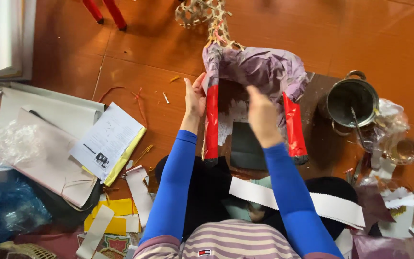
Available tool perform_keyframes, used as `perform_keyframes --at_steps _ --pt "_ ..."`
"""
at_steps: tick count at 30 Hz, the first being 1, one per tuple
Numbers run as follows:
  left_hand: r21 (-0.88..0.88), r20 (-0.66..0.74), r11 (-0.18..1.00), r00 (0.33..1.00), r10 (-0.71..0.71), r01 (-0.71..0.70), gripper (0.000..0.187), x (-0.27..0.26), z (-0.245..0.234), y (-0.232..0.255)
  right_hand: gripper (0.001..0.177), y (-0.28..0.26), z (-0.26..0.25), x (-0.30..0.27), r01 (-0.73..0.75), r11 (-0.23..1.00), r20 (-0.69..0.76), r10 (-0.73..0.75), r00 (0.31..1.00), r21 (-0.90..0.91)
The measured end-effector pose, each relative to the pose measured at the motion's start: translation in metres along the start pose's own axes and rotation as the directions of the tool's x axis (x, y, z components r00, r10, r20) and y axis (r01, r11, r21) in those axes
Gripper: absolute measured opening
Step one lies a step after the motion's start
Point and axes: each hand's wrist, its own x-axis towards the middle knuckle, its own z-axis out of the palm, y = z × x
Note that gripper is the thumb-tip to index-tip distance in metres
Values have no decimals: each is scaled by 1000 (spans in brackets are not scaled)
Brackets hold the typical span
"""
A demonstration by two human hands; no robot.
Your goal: Crafting a giraffe sculpture by applying paper and tape to a frame
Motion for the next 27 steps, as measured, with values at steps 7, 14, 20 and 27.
perform_keyframes --at_steps 7,14,20,27 --pt "201 -8 980 1000 0 1 89 -6 21 -3 41 212 -120 -92 -356 875 -206 301 931 -329" --pt "243 -67 970 998 -4 21 89 -2 23 -4 29 241 -137 -82 -298 809 -144 261 954 -507" --pt "403 34 914 999 25 -37 94 -3 12 -6 9 60 20 16 -6 988 21 3 1000 154" --pt "412 1 911 1000 11 -11 95 -4 16 4 44 -25 171 74 -405 813 283 307 909 419"
